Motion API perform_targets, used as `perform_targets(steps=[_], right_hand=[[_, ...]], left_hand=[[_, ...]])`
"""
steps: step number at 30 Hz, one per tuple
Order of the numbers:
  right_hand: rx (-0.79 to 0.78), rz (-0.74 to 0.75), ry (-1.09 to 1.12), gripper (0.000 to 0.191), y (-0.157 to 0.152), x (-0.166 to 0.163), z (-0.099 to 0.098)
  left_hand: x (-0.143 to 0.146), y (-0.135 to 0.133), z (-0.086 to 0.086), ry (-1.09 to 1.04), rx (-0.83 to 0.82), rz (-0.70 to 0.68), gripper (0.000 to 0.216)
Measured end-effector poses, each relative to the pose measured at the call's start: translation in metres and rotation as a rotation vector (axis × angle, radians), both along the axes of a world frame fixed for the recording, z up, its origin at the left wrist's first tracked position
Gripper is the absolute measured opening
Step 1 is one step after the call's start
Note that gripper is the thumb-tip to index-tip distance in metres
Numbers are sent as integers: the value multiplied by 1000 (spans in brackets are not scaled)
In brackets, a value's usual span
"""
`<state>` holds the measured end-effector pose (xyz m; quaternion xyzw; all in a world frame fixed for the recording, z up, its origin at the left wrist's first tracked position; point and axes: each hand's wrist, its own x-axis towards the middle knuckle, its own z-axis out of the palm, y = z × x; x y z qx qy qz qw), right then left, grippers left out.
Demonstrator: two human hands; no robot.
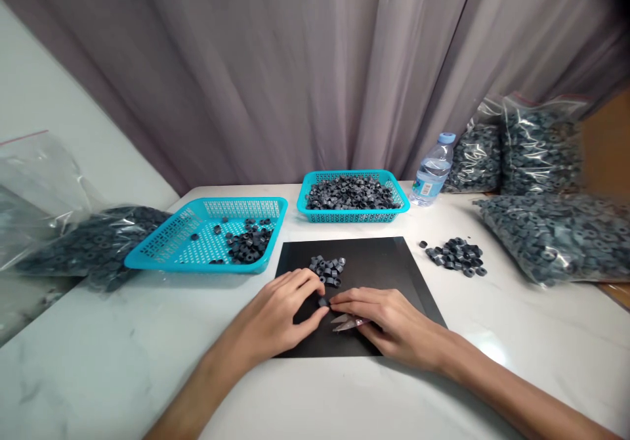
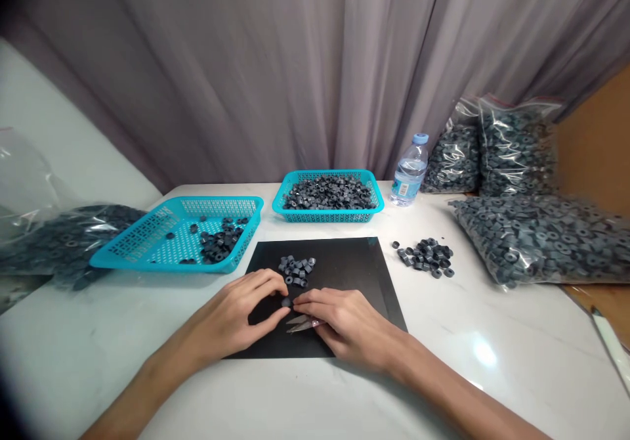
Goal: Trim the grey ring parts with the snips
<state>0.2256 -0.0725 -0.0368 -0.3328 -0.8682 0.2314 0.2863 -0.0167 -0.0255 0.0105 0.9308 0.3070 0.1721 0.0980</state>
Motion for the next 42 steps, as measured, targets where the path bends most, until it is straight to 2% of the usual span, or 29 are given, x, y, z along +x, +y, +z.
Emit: perform_targets(steps=[4,7,9,11,16,19,22,26,30,33,38,42], right_hand=[[-63,-7,72,39,1,1,1],[-106,-76,162,32,3,2,-1],[-125,-149,199,23,4,1,-3],[-144,-193,203,17,4,1,-3],[-178,-191,170,16,2,0,-2],[-179,-192,185,16,2,0,-2],[-213,-198,253,16,3,1,-2],[-373,-223,453,17,4,2,0],[-505,-214,593,23,6,3,0],[-554,-205,653,25,8,5,-2],[-581,-209,686,25,8,6,-3],[-611,-210,715,21,8,5,-1]], left_hand=[[2,2,-8,8,-34,-12,9],[1,3,-10,4,-72,4,9],[-1,3,-8,17,-113,31,6],[-5,3,-5,33,-165,43,14],[-11,6,3,1,-288,30,4],[-6,6,4,-129,-398,61,8],[6,3,2,-405,-564,148,8],[25,-3,-8,-702,-863,213,15],[38,-9,-18,-797,-1104,178,20],[42,-14,-18,-828,-1227,183,21],[42,-15,-13,-840,-1344,197,21],[41,-13,-17,-830,-1358,189,23]])
